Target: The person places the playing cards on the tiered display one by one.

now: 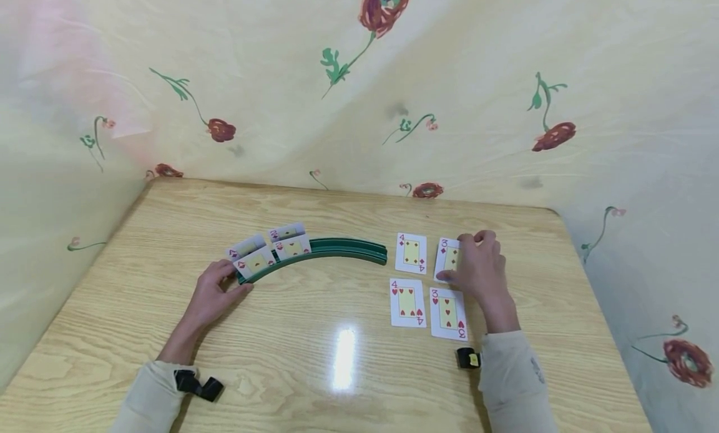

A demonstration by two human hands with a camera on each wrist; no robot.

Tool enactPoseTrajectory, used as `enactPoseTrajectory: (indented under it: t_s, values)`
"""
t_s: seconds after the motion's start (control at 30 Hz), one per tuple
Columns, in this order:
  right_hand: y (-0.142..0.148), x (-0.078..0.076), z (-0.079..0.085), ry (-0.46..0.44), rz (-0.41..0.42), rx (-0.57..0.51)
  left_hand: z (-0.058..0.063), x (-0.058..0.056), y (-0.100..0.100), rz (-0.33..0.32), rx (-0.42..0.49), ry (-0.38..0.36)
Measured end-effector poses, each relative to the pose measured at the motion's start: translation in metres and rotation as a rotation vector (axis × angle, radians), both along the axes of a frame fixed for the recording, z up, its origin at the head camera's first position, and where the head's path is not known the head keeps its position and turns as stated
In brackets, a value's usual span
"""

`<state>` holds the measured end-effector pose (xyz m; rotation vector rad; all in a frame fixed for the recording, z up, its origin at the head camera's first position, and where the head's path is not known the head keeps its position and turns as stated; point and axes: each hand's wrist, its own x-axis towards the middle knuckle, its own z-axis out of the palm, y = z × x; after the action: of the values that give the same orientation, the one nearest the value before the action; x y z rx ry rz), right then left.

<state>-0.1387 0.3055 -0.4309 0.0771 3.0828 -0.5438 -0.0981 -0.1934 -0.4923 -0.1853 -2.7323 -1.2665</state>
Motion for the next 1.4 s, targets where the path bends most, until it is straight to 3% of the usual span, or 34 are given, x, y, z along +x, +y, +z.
enactPoseTrajectory:
  t_s: [0.2, 0.33, 0.77, 1.0, 1.2, 1.4]
  values:
    - [0.007, -0.001, 0.005, -0.048, 0.008, 0.042, 0.002, 0.001, 0.000, -0.003, 0.001, -0.016]
    - [0.014, 0.001, 0.011, -0.065, 0.036, 0.009, 0.001, 0.001, 0.000, -0.003, 0.000, -0.004]
    - [0.023, 0.009, 0.029, 0.148, 0.171, -0.138, 0.003, 0.002, 0.001, -0.004, -0.001, -0.002]
    - [0.012, 0.008, 0.044, 0.169, 0.180, -0.184, 0.003, 0.002, 0.001, 0.002, -0.003, -0.020]
    - [-0.007, 0.002, 0.058, 0.243, 0.231, -0.211, 0.003, 0.002, 0.001, 0.002, -0.003, -0.017]
    - [-0.028, -0.004, 0.072, 0.246, 0.261, -0.226, 0.002, 0.002, 0.001, 0.000, -0.006, -0.015]
